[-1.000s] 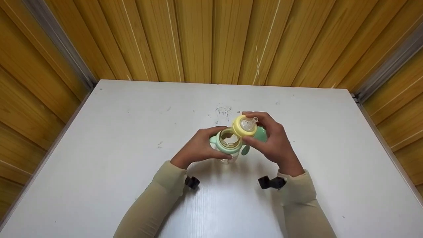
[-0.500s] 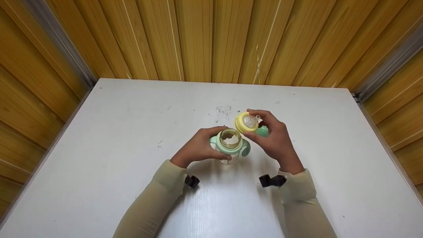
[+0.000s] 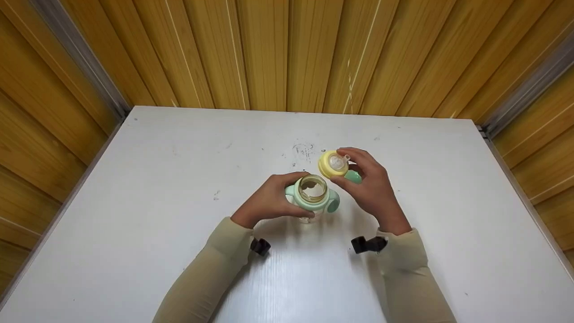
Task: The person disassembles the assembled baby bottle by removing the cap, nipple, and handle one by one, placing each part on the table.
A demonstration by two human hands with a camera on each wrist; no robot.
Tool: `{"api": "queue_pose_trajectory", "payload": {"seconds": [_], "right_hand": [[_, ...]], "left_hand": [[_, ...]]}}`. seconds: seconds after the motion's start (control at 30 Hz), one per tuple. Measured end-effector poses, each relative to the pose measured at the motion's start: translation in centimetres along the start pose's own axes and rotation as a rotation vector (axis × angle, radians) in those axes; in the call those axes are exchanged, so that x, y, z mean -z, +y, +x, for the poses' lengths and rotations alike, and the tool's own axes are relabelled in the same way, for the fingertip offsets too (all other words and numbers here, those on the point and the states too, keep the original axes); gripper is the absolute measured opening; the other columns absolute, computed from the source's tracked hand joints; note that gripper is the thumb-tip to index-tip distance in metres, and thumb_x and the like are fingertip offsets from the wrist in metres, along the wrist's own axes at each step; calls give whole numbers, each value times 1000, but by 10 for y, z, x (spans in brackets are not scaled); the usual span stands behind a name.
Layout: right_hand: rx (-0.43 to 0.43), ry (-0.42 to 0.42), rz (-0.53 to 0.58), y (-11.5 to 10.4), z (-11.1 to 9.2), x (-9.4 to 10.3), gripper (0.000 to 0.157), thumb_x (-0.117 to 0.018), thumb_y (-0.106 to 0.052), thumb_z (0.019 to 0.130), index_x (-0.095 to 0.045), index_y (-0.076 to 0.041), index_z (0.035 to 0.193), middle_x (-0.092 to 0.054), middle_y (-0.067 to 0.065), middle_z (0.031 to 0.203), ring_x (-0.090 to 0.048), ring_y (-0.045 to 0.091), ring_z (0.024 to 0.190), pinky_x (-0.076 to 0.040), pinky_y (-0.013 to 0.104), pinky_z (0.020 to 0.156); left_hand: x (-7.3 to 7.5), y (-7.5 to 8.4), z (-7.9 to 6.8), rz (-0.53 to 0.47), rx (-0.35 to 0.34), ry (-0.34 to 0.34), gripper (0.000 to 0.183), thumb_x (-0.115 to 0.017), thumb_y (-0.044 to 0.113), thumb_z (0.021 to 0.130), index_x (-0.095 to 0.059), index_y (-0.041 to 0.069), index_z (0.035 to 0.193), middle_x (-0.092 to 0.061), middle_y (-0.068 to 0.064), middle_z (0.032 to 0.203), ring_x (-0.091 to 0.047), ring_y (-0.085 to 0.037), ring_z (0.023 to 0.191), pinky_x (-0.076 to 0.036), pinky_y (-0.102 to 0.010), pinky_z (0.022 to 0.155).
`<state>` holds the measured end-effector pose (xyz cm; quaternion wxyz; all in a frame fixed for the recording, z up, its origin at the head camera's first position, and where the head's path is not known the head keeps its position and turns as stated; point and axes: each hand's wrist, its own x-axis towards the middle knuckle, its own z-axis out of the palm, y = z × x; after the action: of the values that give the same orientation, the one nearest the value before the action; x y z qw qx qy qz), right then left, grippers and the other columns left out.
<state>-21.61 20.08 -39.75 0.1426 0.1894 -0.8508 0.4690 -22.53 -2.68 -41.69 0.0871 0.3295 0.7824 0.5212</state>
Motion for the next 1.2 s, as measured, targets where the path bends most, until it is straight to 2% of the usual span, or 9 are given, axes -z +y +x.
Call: {"api": "queue_pose_trajectory", "payload": {"seconds": [0.13, 0.3, 0.4, 0.53, 0.63, 0.73, 0.9, 1.0, 1.2], "right_hand": [[-12, -4, -11, 23, 1, -4, 55, -73, -29, 75, -53, -20, 126, -50, -3, 128, -50, 13, 115, -45, 24, 93], [-56, -21, -28, 26, 1, -6, 55, -72, -31, 76, -53, -20, 126, -49, -4, 129, -50, 12, 116, -44, 27, 95], [-74, -29, -41, 29, 1, -9, 54, -72, -31, 76, -54, -19, 126, -49, -4, 129, -50, 12, 117, -44, 27, 95], [-87, -34, -65, 34, 2, -11, 54, -72, -30, 76, -54, -18, 125, -50, -4, 130, -50, 12, 118, -43, 26, 96], [-83, -36, -70, 38, 1, -12, 54, -72, -30, 75, -55, -18, 125, -50, -4, 130, -52, 13, 117, -44, 27, 95], [-81, -37, -61, 41, 1, -13, 53, -73, -29, 75, -55, -18, 124, -51, -3, 130, -52, 13, 117, -44, 27, 95], [-95, -48, -58, 46, 0, -14, 54, -73, -28, 75, -54, -18, 125, -50, -3, 130, -52, 15, 117, -44, 30, 96], [-104, -61, -63, 48, 0, -14, 55, -72, -28, 76, -52, -18, 126, -49, -2, 131, -51, 17, 118, -44, 33, 96], [-112, -74, -77, 52, 0, -17, 54, -71, -28, 77, -51, -21, 127, -50, -2, 132, -51, 15, 118, -43, 30, 97]], "left_hand": [[-4, -14, 4, 8, -1, 1, 64, -85, 30, 58, -57, 31, 116, -63, 9, 109, -58, -11, 100, -45, -30, 89], [-8, -30, 8, 29, -16, 6, 66, -85, 38, 56, -55, 38, 115, -62, 16, 108, -57, -5, 98, -45, -30, 88], [-8, -29, 8, 35, -5, 4, 66, -85, 35, 57, -55, 37, 115, -62, 16, 108, -56, -4, 98, -45, -30, 89], [-6, -16, 4, 37, 16, 6, 65, -85, 31, 58, -56, 33, 116, -62, 15, 108, -56, -5, 97, -44, -30, 89], [-4, -5, 1, 30, 8, 5, 62, -85, 29, 59, -58, 29, 116, -63, 13, 107, -56, -6, 96, -45, -30, 89], [-4, -3, 0, 22, -10, 0, 61, -84, 28, 60, -59, 25, 116, -63, 11, 107, -57, -7, 96, -44, -30, 88], [-6, -10, 3, 18, -6, -2, 64, -85, 31, 59, -58, 28, 117, -62, 14, 108, -56, -6, 98, -44, -30, 90], [-8, -21, 5, 26, -9, -1, 66, -85, 36, 58, -56, 33, 117, -61, 17, 109, -56, -5, 98, -44, -30, 90], [-9, -30, 7, 35, -28, 0, 67, -82, 46, 56, -55, 39, 116, -61, 19, 109, -56, -4, 98, -45, -30, 88]]}}
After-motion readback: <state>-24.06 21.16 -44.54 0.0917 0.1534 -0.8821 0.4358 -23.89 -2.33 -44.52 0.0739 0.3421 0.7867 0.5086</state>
